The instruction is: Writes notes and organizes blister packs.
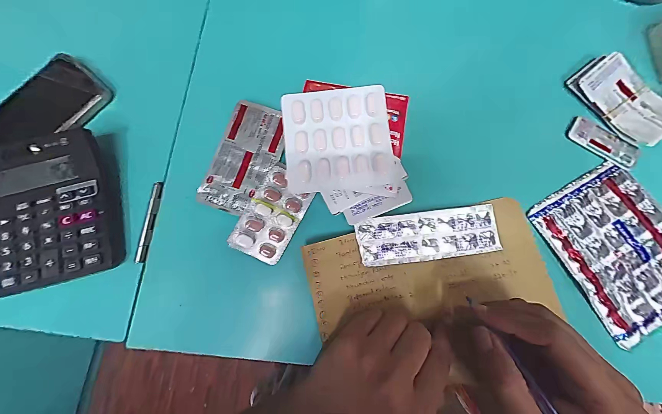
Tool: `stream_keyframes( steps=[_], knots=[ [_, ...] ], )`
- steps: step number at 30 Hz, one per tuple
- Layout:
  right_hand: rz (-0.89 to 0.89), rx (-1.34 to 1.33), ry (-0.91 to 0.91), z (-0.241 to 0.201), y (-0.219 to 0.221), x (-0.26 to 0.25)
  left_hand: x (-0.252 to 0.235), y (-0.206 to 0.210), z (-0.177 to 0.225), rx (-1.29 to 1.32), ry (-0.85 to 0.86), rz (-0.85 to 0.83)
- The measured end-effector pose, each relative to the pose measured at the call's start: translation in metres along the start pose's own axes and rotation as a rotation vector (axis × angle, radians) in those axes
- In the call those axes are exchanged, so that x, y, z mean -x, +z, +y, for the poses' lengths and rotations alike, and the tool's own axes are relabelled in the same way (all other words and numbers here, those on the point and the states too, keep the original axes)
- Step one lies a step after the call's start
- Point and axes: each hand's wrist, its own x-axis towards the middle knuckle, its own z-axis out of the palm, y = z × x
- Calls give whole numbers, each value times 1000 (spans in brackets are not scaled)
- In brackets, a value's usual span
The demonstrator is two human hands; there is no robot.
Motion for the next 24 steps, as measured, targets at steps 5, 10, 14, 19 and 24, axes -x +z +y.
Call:
stream_keyframes(
  steps=[5,10,14,19,24],
  knots=[
    [31,11,50,2,2,6,1,1,1,-25,-9,-13],
    [84,44,5,5,4,7,2,0,2,-60,3,-32],
    [107,34,8,6,7,6,2,0,3,-82,14,-41],
    [118,58,6,6,10,6,3,-1,3,-90,15,-41],
    [113,75,23,4,10,5,3,-1,3,-81,18,-53]
  ],
)
